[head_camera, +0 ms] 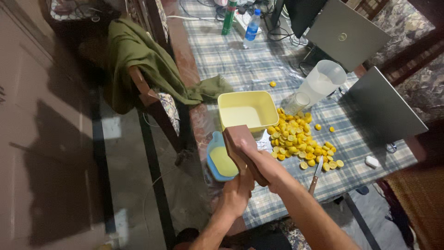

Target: The person uses a wooden lemon squeezer by hand to extract juice from lemon halves into a blue pitcher, then gathers the squeezed rinds from a table and places them into a yellow bin.

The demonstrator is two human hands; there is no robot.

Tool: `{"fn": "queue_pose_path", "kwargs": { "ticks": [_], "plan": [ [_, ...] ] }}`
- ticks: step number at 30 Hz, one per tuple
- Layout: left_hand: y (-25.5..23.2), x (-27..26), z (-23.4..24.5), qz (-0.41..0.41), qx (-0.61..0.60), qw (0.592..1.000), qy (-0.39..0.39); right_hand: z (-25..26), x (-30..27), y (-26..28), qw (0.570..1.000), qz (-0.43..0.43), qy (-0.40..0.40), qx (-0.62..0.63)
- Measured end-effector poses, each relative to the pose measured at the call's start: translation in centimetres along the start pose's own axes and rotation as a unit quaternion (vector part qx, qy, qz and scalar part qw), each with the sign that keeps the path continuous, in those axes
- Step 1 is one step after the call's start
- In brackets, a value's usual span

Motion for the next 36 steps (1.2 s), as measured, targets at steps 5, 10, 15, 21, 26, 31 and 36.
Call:
{"fn": "queue_pose_path", "kwargs": {
  "ticks": [5,10,15,21,26,31,36],
  "plan": [
    [0.2,0.5,-0.4,0.145,0.052,0.986,0.07,-0.2,0.2,0.4,0.99,0.0,-0.048,-0.134],
    [-0.4,1.0,-0.7,0.153,0.061,0.986,0.018,-1.1,2.0,0.3,0.983,0.034,-0.091,-0.153],
    [-0.6,0.9,-1.2,0.144,0.038,0.987,-0.069,-1.1,2.8,0.2,0.988,0.006,-0.106,-0.108],
    [0.2,0.1,-1.7,0.139,0.019,0.986,-0.091,-0.7,3.7,-0.7,0.988,0.01,-0.111,-0.106],
    [1.4,-0.3,-2.4,0.156,0.028,0.981,-0.11,-0.8,3.7,-1.0,0.986,0.031,-0.114,-0.119],
    [1.6,-0.8,-3.0,0.119,-0.021,0.982,-0.143,-0.5,4.5,-1.7,0.989,0.032,-0.096,-0.11],
    [0.4,-0.9,-2.9,0.125,0.069,0.983,-0.112,0.5,4.5,-1.6,0.97,0.025,-0.16,-0.18]
  ]
}}
Point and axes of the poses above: each hand's wrist, its own x-axis towards the middle knuckle, its own z-axis out of the back of the hand, y = z × x, the point moved 1 cm from there along x, towards the middle knuckle, and after that the axes turned 14 degrees about -z, right-handed, at the moved point
